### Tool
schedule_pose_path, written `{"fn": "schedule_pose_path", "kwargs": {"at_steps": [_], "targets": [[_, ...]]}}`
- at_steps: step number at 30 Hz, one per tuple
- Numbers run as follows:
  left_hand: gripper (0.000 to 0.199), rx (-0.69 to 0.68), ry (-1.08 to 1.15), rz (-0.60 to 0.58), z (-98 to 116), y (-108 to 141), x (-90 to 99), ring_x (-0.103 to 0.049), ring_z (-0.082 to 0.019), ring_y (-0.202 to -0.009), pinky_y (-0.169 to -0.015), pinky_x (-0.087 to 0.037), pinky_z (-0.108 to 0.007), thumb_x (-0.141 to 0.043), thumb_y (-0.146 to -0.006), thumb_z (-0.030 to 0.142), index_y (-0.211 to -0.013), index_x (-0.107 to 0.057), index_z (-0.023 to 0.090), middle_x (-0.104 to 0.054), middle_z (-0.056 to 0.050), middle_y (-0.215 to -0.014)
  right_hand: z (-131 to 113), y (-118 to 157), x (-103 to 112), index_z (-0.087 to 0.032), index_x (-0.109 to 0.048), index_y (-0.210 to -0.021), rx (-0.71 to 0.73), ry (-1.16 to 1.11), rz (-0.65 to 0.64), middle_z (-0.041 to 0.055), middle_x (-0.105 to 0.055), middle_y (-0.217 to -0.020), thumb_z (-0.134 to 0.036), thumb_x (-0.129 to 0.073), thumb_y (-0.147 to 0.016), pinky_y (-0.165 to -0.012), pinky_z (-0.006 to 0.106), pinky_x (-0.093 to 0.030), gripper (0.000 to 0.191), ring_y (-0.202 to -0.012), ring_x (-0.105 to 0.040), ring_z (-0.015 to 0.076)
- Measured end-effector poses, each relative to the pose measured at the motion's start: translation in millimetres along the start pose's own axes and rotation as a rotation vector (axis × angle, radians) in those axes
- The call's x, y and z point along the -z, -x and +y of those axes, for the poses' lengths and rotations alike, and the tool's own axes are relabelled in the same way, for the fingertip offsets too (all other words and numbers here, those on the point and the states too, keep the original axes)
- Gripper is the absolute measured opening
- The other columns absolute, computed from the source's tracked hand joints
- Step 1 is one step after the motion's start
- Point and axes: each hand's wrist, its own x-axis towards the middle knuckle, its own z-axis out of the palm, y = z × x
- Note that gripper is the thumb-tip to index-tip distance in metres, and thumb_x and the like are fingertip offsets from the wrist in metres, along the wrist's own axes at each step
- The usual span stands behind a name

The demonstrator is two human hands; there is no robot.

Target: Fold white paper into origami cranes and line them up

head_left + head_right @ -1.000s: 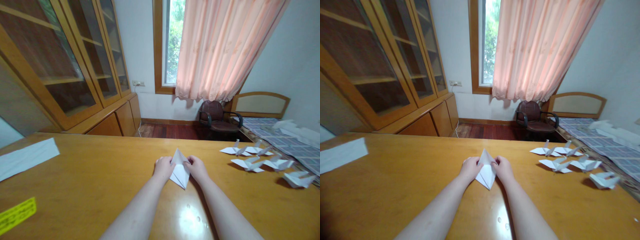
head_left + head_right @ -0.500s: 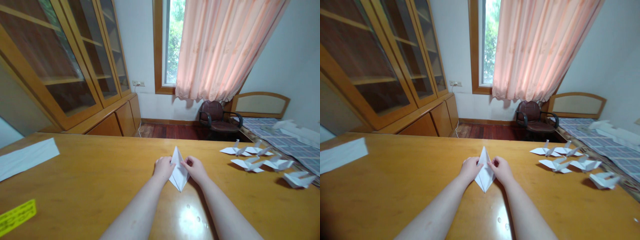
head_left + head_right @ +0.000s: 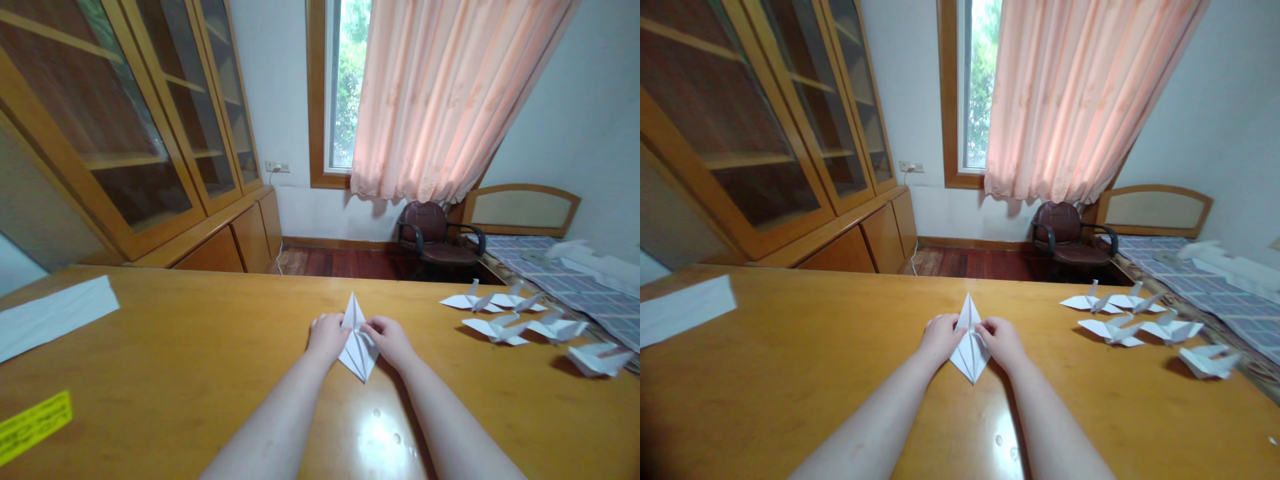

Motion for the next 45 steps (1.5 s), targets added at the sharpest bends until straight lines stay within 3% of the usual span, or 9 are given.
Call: {"fn": "schedule_pose_path", "kwargs": {"at_steps": [10, 18, 30, 33, 37, 45], "targets": [[0.027, -0.003, -0.004, 0.002, -0.8, -0.6, -0.2, -0.057, -0.021, -0.09, -0.078, -0.038, -0.029, -0.05, -0.078, 0.043, -0.087, -0.065, 0.023, -0.067, -0.005, -0.089, -7.3, 1.7, 4.1, -0.017, -0.068, -0.076, -0.009, -0.005, -0.05, 0.005, -0.068, -0.074, -0.037, -0.049, -0.08, -0.062, 0.026, -0.04, 0.028, -0.069, -0.059, 0.0177], [0.027, 0.021, 0.035, -0.016, -0.9, -0.3, 2.3, -0.058, -0.02, -0.088, -0.076, -0.037, -0.027, -0.058, -0.072, 0.043, -0.089, -0.064, 0.023, -0.067, -0.003, -0.089, -15.1, 4.6, 6.7, -0.018, -0.069, -0.075, 0.1, -0.026, -0.133, 0.0028, -0.068, -0.073, -0.038, -0.051, -0.079, -0.065, 0.025, -0.04, 0.027, -0.07, -0.058, 0.0161], [0.033, 0.001, -0.009, 0.014, -2.4, -2.2, -2.4, -0.059, -0.022, -0.084, -0.073, -0.039, -0.029, -0.055, -0.071, 0.05, -0.079, -0.066, 0.02, -0.068, -0.006, -0.083, -11.8, 7.7, 4.3, -0.015, -0.071, -0.073, 0.049, -0.197, -0.267, 0.0024, -0.068, -0.068, -0.038, -0.051, -0.079, -0.059, 0.024, -0.04, 0.031, -0.065, -0.058, 0.016], [0.034, 0.01, -0.008, -0.005, -2.5, -2.4, -3.1, -0.059, -0.022, -0.087, -0.075, -0.039, -0.028, -0.053, -0.073, 0.05, -0.083, -0.066, 0.02, -0.068, -0.007, -0.086, -9.4, 4.3, 1.5, -0.016, -0.07, -0.076, 0.059, -0.155, -0.204, 0.0035, -0.069, -0.073, -0.036, -0.052, -0.079, -0.064, 0.026, -0.042, 0.028, -0.07, -0.059, 0.0176], [0.033, 0.029, 0.002, -0.025, -3.1, -3.6, -3.6, -0.058, -0.022, -0.092, -0.078, -0.039, -0.028, -0.053, -0.075, 0.046, -0.092, -0.066, 0.021, -0.067, -0.007, -0.093, -1.1, -2.8, -0.2, -0.017, -0.067, -0.086, 0.06, 0.083, 0.044, 0.0067, -0.067, -0.089, -0.028, -0.06, -0.071, -0.08, 0.032, -0.041, 0.02, -0.086, -0.058, 0.0204], [0.028, 0.031, -0.014, -0.009, -2.7, -3.6, -3.3, -0.058, -0.022, -0.091, -0.079, -0.039, -0.029, -0.054, -0.075, 0.042, -0.09, -0.066, 0.021, -0.067, -0.007, -0.092, 8.8, -6.3, 1.2, -0.022, -0.059, -0.109, 0.028, 0.327, -0.012, 0.0083, -0.06, -0.113, -0.035, -0.068, -0.066, -0.095, 0.04, -0.028, 0.045, -0.109, -0.048, 0.0259]]}}
